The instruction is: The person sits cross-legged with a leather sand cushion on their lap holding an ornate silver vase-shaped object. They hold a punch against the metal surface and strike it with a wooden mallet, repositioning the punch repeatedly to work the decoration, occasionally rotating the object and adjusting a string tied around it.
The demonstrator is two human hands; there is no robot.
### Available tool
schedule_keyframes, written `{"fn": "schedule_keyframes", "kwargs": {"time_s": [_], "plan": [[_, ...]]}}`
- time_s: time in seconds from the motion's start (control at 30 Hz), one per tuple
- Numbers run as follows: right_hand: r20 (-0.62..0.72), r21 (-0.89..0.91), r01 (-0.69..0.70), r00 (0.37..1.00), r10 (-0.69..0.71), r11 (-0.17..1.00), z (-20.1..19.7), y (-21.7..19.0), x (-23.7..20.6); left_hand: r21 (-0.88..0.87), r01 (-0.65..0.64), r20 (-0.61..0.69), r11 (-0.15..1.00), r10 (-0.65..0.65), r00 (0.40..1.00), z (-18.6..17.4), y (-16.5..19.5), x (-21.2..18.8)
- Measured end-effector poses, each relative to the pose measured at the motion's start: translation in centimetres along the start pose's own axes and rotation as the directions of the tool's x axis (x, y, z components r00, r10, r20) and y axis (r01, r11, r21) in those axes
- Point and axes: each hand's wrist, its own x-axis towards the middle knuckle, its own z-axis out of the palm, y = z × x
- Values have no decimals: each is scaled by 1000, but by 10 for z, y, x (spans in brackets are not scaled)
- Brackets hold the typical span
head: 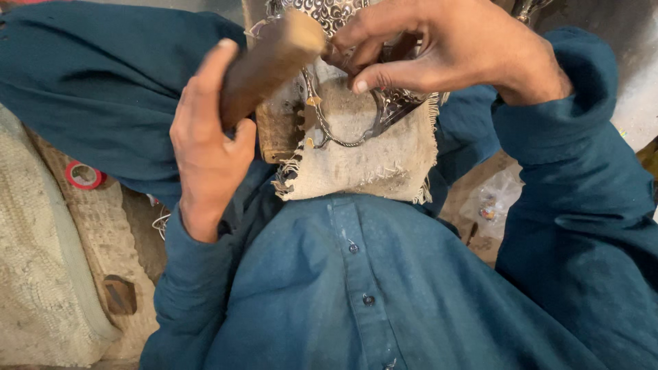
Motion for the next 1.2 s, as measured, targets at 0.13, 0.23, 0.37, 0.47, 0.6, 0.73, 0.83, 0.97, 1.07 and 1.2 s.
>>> {"fn": "schedule_keyframes", "kwargs": {"time_s": [0.13,0.23,0.37,0.47,0.6,0.73,0.83,0.97,1.07,1.2], "plan": [[3,-21,-41,999,41,999,0,0,-2,226,46,126,973,-76,989,-4,0,4],[-8,-16,-35,999,35,999,0,1,-2,53,83,20,995,-84,996,-6,-3,3],[-15,-17,-67,998,67,998,-1,0,-1,162,78,78,984,-92,993,-7,-8,4],[-28,23,-88,996,89,996,-1,-3,0,39,43,4,998,-44,999,-4,-11,5],[-4,-3,-142,990,142,990,-1,-4,0,110,33,-42,993,-29,999,1,-13,3],[-15,1,-100,995,100,995,-2,-2,2,82,93,29,992,-96,995,2,-16,0],[14,-16,-60,998,60,998,-4,0,5,103,95,-41,990,-91,995,2,-18,2],[-1,-26,-101,995,101,995,-3,-1,3,27,284,0,958,-284,959,4,-15,7],[16,-49,-59,998,60,997,-5,2,5,42,80,-72,996,-76,994,5,-10,10],[-4,-53,-61,998,61,997,-4,3,4,124,96,-47,988,-91,995,5,-8,10]]}}
